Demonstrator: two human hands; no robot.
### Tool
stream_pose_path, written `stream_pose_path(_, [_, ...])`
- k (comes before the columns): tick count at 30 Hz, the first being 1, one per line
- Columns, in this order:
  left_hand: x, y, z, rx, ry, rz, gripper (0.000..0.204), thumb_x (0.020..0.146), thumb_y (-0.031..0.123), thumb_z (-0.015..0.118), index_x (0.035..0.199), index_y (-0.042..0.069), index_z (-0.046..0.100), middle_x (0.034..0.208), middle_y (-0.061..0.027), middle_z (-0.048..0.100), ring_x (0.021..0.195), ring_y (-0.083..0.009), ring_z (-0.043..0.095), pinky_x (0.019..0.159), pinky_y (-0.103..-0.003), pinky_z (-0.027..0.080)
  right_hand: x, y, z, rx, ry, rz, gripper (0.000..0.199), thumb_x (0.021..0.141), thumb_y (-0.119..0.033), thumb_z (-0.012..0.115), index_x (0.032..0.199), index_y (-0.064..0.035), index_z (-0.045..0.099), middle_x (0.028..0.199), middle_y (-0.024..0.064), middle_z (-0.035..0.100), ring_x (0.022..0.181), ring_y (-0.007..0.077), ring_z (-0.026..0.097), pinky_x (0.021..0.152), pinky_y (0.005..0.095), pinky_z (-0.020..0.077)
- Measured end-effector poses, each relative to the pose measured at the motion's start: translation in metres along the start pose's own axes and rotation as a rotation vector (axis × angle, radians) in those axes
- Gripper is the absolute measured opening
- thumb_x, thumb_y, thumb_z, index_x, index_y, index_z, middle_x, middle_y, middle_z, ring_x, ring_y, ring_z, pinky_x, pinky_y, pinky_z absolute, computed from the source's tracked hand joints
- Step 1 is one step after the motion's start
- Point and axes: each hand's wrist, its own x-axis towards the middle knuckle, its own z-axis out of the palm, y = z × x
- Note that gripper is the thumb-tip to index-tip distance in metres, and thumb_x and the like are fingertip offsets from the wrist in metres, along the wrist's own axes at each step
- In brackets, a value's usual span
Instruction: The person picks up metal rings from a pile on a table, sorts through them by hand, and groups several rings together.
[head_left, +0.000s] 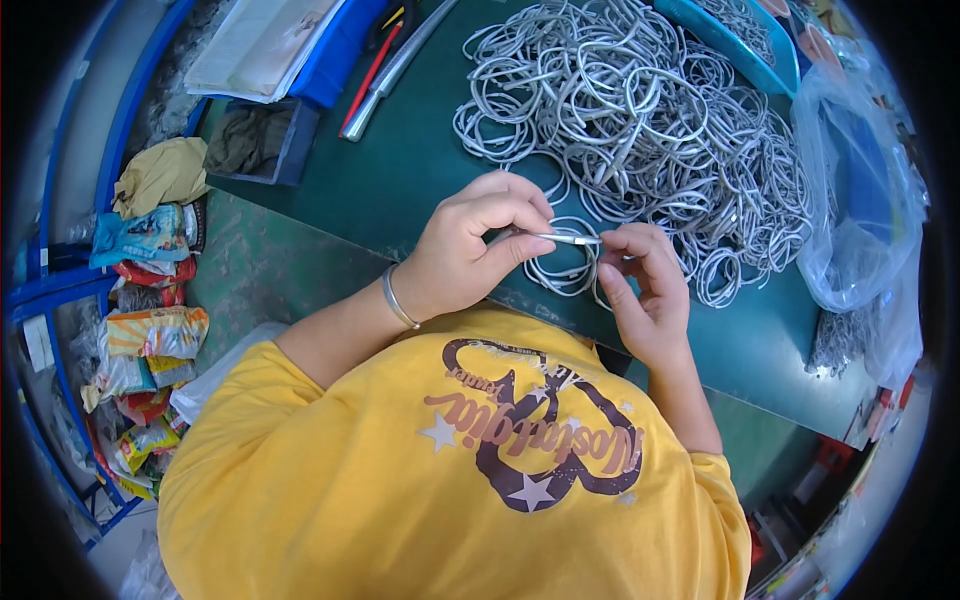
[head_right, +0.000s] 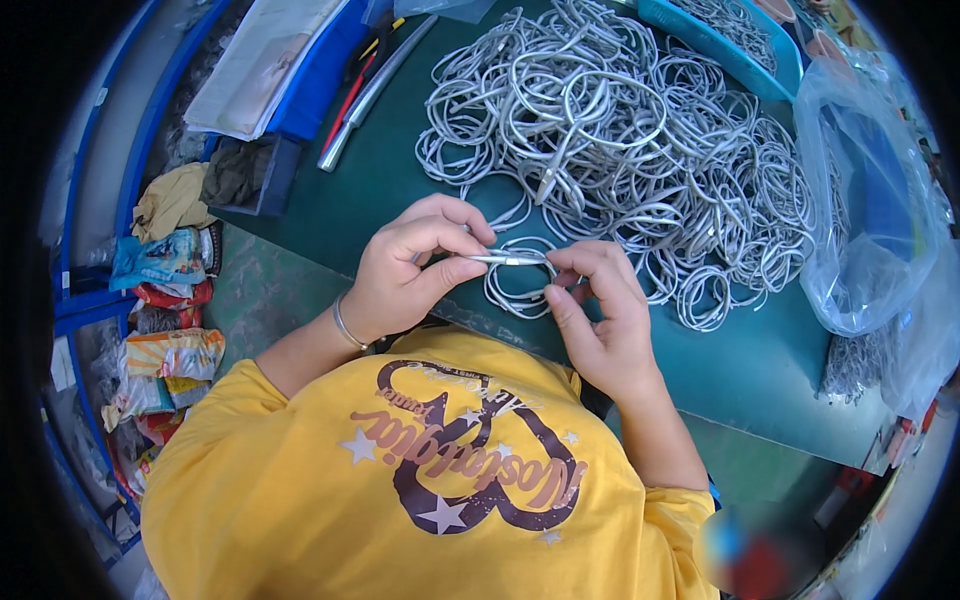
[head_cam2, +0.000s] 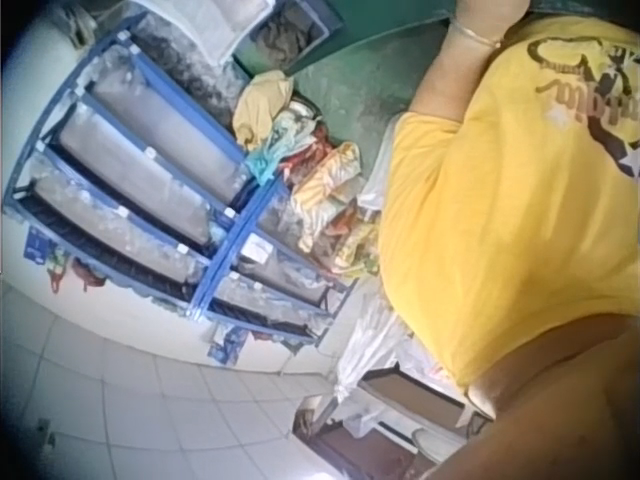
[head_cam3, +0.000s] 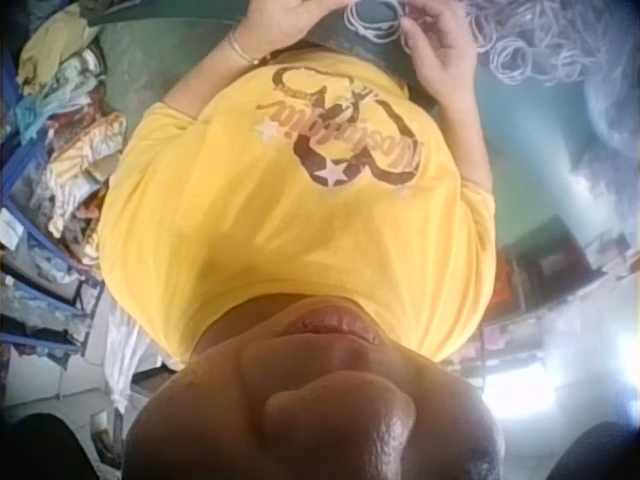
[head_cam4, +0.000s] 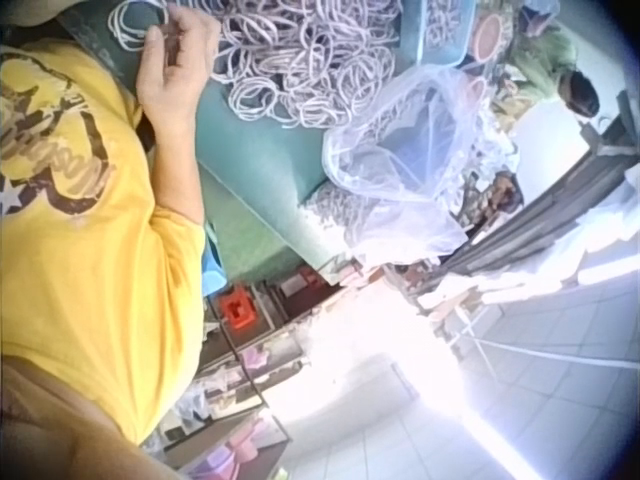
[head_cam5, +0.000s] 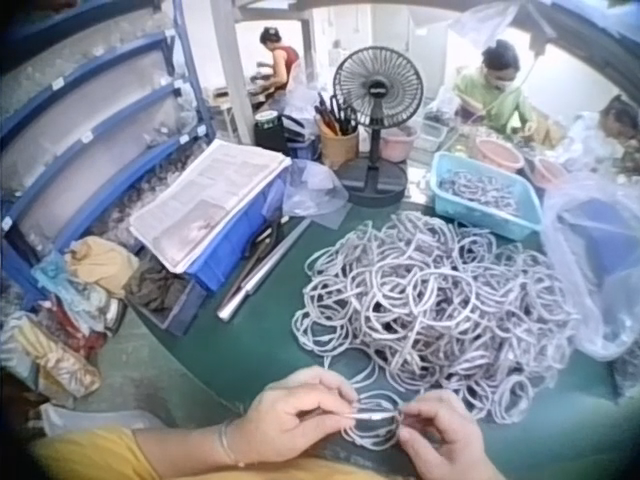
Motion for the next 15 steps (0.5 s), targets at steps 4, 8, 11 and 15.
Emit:
stream_pose_path(4, [0.001,0.006,0.001,0.138,-0.003,0.108,0.011,0.076,0.001,0.07,0.087,0.003,0.067,0.097,-0.0099,0.06,0.082,-0.0176,0.059,0.07,-0.026,0.048,0.006,-0.013,0.003,-0.223,-0.006,-0.163,0.029,0.075,-0.004,0.073,0.102,-0.0013,0.063,0.095,0.0103,0.054,0.076,0.0173,0.055,0.062,0.0233,0.0441])
stream_pose_path(8, [0.002,0.004,0.002,0.167,-0.024,0.19,0.018,0.076,0.002,0.072,0.093,0.003,0.066,0.099,-0.0092,0.06,0.083,-0.0153,0.059,0.07,-0.025,0.047,0.012,-0.008,0.008,-0.199,0.036,-0.265,0.021,0.074,0.0,0.071,0.095,-0.0014,0.066,0.084,0.0104,0.059,0.073,0.022,0.058,0.063,0.027,0.0457])
stream_pose_path(11, [0.0,0.003,0.0,0.046,-0.087,-0.02,0.027,0.075,0.001,0.073,0.099,0.001,0.061,0.107,-0.0081,0.057,0.086,-0.0113,0.058,0.069,-0.023,0.047,0.005,-0.007,0.009,0.162,0.131,0.009,0.009,0.084,0.004,0.062,0.093,0.002,0.061,0.085,0.008,0.06,0.069,0.0137,0.059,0.059,0.0225,0.0469])
stream_pose_path(15, [-0.005,-0.003,0.001,-0.117,-0.051,-0.006,0.02,0.075,0.0,0.073,0.09,0.002,0.061,0.106,-0.0086,0.057,0.088,-0.0135,0.058,0.072,-0.024,0.047,0.001,-0.002,0.013,0.543,0.115,0.203,0.009,0.092,-0.003,0.054,0.1,0.0013,0.055,0.088,0.0061,0.06,0.067,0.0082,0.058,0.06,0.0193,0.0493])
